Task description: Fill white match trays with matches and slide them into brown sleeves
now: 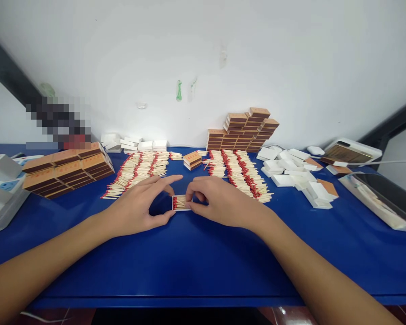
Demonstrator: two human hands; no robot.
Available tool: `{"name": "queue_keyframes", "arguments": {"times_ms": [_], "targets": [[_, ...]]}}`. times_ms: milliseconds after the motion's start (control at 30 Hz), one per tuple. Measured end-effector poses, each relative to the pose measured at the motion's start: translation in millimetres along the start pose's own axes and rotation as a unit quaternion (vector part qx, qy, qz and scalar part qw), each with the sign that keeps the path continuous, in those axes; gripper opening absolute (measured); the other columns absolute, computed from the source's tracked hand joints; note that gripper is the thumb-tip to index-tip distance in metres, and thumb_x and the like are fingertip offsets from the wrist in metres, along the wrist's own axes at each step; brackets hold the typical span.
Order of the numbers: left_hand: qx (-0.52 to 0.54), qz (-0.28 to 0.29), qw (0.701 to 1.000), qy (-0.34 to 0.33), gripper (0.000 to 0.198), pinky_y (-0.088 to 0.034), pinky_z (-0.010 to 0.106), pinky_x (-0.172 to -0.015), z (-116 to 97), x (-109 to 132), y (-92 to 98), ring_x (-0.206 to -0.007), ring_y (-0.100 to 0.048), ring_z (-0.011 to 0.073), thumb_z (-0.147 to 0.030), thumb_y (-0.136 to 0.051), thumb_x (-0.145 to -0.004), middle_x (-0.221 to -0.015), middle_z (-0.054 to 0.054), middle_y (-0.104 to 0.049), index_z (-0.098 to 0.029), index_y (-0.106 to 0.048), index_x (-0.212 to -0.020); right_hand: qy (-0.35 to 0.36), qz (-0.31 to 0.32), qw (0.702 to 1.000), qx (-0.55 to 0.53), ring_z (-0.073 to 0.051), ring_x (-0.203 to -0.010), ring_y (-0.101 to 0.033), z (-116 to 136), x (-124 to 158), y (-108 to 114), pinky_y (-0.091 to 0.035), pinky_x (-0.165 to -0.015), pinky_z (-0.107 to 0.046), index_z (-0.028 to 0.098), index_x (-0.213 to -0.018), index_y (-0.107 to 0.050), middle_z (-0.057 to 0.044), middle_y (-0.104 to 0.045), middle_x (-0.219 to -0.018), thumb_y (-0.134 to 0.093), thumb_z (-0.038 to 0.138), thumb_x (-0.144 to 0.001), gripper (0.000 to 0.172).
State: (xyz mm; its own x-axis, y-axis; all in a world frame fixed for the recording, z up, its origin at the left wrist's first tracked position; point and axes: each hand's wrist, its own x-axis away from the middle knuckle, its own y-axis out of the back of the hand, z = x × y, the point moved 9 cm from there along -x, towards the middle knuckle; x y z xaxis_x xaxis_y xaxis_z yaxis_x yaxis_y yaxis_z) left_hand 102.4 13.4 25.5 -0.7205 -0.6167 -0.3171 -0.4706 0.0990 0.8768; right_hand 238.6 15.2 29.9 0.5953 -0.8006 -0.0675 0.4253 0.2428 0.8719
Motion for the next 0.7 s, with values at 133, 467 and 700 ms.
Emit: {"name": "queue_keyframes", "arguments": {"times_ms": [133, 467, 700], "targets": [[0.001, -0.001, 1.0, 0.001, 0.073, -0.056, 0.042, -0.1, 0.4, 0.8, -0.1, -0.112, -0.065, 0.0246, -0.026, -0.071, -0.093, -0.117, 0.004, -0.072, -0.025, -0.038, -0.158, 0.006, -0.007, 1.0, 0.003, -0.014, -0.069, -0.052, 1.8, 0.2, 0.8, -0.036, -0.066, -0.029, 0.021, -0.093, -0.071, 0.002, -0.058, -0.077, -0.065, 0.023, -0.097, 0.008], [0.001, 0.0, 1.0, 0.002, 0.074, -0.056, 0.042, -0.101, 1.1, -0.2, -0.5, -0.113, -0.065, 0.0246, -0.026, -0.071, -0.092, -0.118, 0.004, -0.072, -0.025, -0.038, -0.158, -0.003, -0.034, 0.999, 0.002, -0.015, -0.073, -0.056, 2.7, -1.6, -8.0, -0.038, -0.068, -0.028, 0.021, -0.095, -0.07, 0.001, -0.062, -0.081, -0.065, 0.02, -0.097, 0.006], [-0.002, 0.0, 1.0, 0.006, 0.074, -0.056, 0.043, -0.1, 2.0, 0.7, -0.7, -0.113, -0.065, 0.0257, -0.028, -0.07, -0.092, -0.118, 0.005, -0.071, -0.026, -0.038, -0.159, -0.004, -0.043, 0.999, 0.005, -0.015, -0.074, -0.057, 3.5, -3.0, -12.1, -0.04, -0.068, -0.028, 0.02, -0.093, -0.068, 0.0, -0.063, -0.083, -0.064, 0.017, -0.096, 0.005]]}}
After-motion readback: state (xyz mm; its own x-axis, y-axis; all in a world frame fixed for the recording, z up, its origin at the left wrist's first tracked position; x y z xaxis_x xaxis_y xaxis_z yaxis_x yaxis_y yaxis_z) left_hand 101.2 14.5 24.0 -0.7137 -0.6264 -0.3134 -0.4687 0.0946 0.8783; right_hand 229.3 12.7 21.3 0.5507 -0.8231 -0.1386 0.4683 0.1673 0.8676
